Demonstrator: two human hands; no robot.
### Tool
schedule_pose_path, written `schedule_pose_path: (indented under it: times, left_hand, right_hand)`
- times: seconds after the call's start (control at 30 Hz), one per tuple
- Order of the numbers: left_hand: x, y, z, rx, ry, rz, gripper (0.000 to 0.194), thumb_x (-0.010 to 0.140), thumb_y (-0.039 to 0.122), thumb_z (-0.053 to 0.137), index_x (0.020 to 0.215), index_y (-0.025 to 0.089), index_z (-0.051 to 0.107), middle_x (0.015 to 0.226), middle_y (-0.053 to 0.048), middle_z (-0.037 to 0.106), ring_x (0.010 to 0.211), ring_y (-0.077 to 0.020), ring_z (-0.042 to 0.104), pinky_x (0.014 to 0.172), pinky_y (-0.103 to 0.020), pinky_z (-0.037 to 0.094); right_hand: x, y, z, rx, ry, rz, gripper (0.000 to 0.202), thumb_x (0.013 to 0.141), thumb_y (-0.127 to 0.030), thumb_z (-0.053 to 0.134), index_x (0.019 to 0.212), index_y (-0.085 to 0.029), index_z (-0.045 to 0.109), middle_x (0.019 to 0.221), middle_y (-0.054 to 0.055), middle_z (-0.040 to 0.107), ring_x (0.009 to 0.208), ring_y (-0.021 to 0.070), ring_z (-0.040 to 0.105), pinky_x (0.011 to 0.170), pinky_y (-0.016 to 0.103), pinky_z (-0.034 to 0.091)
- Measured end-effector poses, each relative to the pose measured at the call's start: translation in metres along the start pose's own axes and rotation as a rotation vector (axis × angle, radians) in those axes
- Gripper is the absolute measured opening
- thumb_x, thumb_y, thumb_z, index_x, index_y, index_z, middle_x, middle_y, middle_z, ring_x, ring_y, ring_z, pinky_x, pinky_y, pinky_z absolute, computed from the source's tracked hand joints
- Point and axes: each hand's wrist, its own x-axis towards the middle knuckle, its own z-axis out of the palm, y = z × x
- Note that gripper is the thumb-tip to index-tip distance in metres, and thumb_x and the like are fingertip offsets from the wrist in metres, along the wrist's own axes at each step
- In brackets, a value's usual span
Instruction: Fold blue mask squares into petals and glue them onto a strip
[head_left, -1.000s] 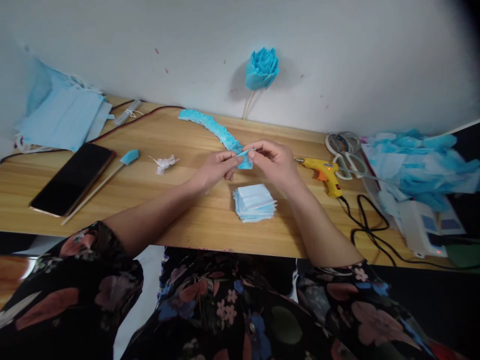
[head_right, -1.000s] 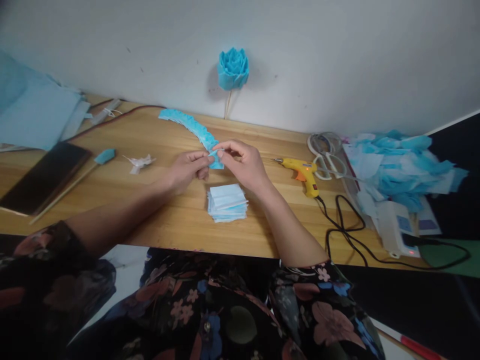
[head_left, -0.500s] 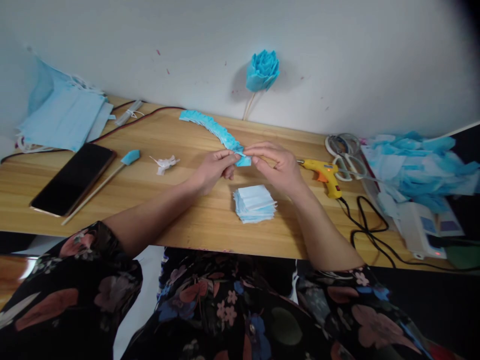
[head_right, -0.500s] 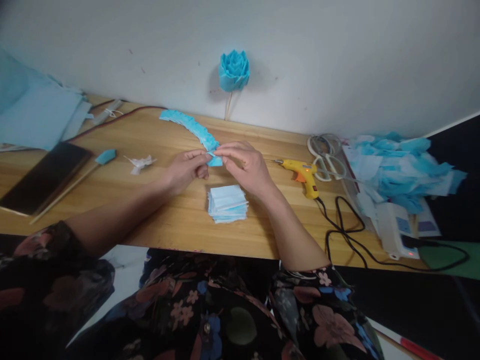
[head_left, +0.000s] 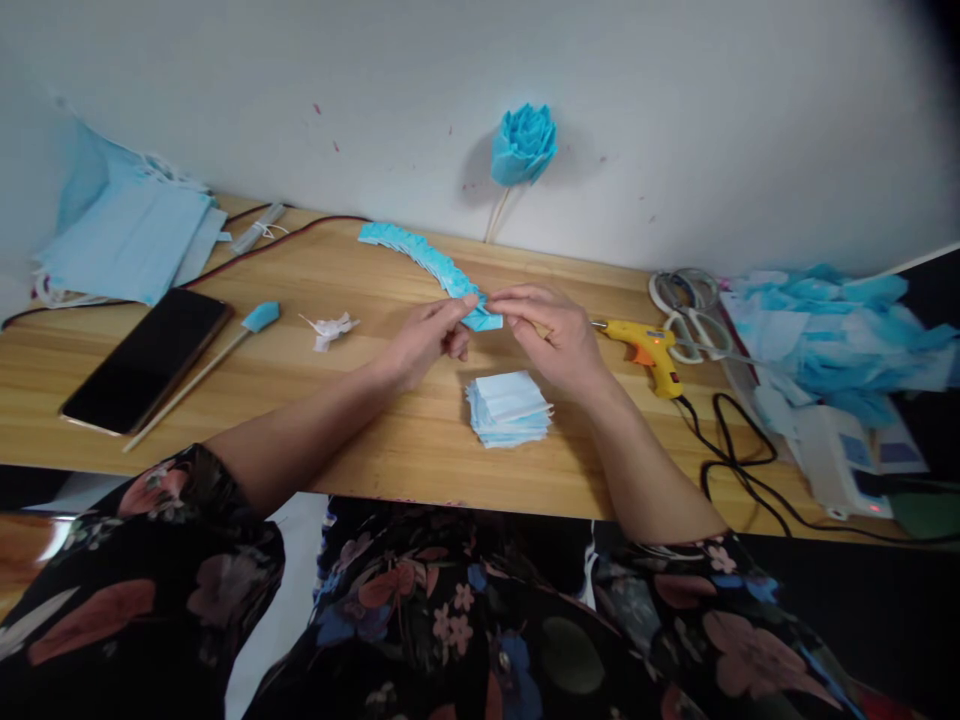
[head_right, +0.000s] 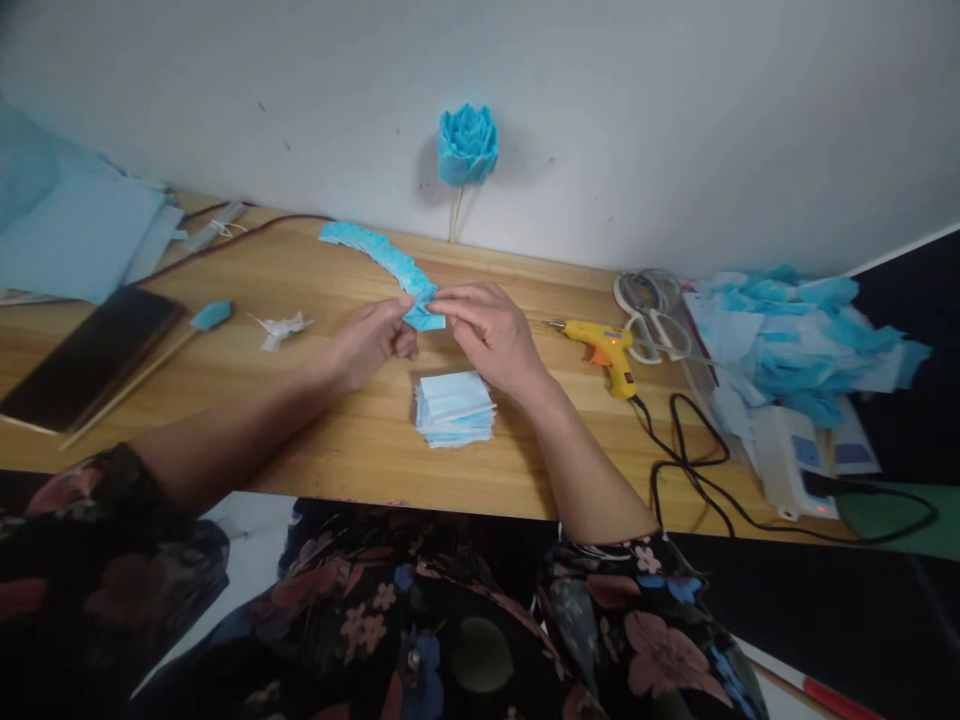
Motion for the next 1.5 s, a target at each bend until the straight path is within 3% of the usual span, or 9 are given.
schedule_pose_path:
  times: [0.17,0.4,0.7,1.1,1.27,1.5]
  left_hand:
    - [0.001,-0.003,-0.001,-0.011,-0.002,0.012,0.033,0.091,0.041,0.076,0.073,0.019,0.059,0.050,0.008,0.044,0.048,-0.0077,0.041,0.060,-0.025,0.043]
    - [0.003,-0.007,-0.003,-0.024,-0.011,0.035,0.036,0.089,0.036,0.077,0.068,0.019,0.054,0.050,0.008,0.045,0.048,-0.0069,0.043,0.060,-0.024,0.044]
    - [0.003,-0.010,-0.003,0.054,-0.015,0.095,0.042,0.085,0.046,0.080,0.065,0.019,0.054,0.051,0.007,0.047,0.050,-0.0074,0.045,0.060,-0.024,0.043]
    - [0.002,-0.006,-0.002,0.189,0.008,0.112,0.045,0.080,0.054,0.080,0.064,0.019,0.056,0.051,0.005,0.050,0.051,-0.0085,0.047,0.058,-0.025,0.040]
    - [0.002,-0.008,-0.001,0.109,0.015,0.142,0.044,0.082,0.056,0.079,0.068,0.019,0.059,0.049,0.006,0.047,0.050,-0.0088,0.046,0.058,-0.025,0.043]
    - [0.000,-0.004,0.002,-0.046,0.021,0.054,0.041,0.087,0.053,0.077,0.075,0.019,0.057,0.048,0.008,0.044,0.047,-0.0083,0.041,0.059,-0.025,0.048]
  right_hand:
    - [0.000,-0.005,-0.001,0.040,0.004,0.006,0.030,0.095,-0.022,0.057,0.106,-0.035,0.082,0.120,0.000,0.080,0.115,0.0243,0.073,0.105,0.049,0.054]
    - [-0.003,-0.003,0.001,0.282,0.042,0.272,0.032,0.098,-0.038,0.062,0.127,-0.031,0.073,0.122,0.004,0.079,0.112,0.0222,0.072,0.101,0.044,0.057]
    - [-0.002,-0.002,0.003,0.492,-0.026,0.427,0.049,0.090,-0.056,0.073,0.129,-0.026,0.072,0.096,0.002,0.071,0.089,0.0169,0.065,0.087,0.036,0.057]
    - [-0.001,-0.002,0.007,0.510,-0.027,0.433,0.041,0.084,-0.032,0.073,0.124,-0.023,0.074,0.085,-0.002,0.062,0.078,0.0137,0.057,0.076,0.030,0.050]
    - [0.000,-0.001,0.011,0.570,0.048,0.430,0.043,0.082,-0.030,0.072,0.124,-0.022,0.074,0.084,-0.003,0.059,0.078,0.0127,0.055,0.077,0.030,0.049]
    - [0.003,0.000,0.014,0.587,0.133,0.452,0.043,0.080,-0.030,0.071,0.122,-0.023,0.075,0.084,-0.003,0.060,0.077,0.0131,0.056,0.078,0.031,0.050]
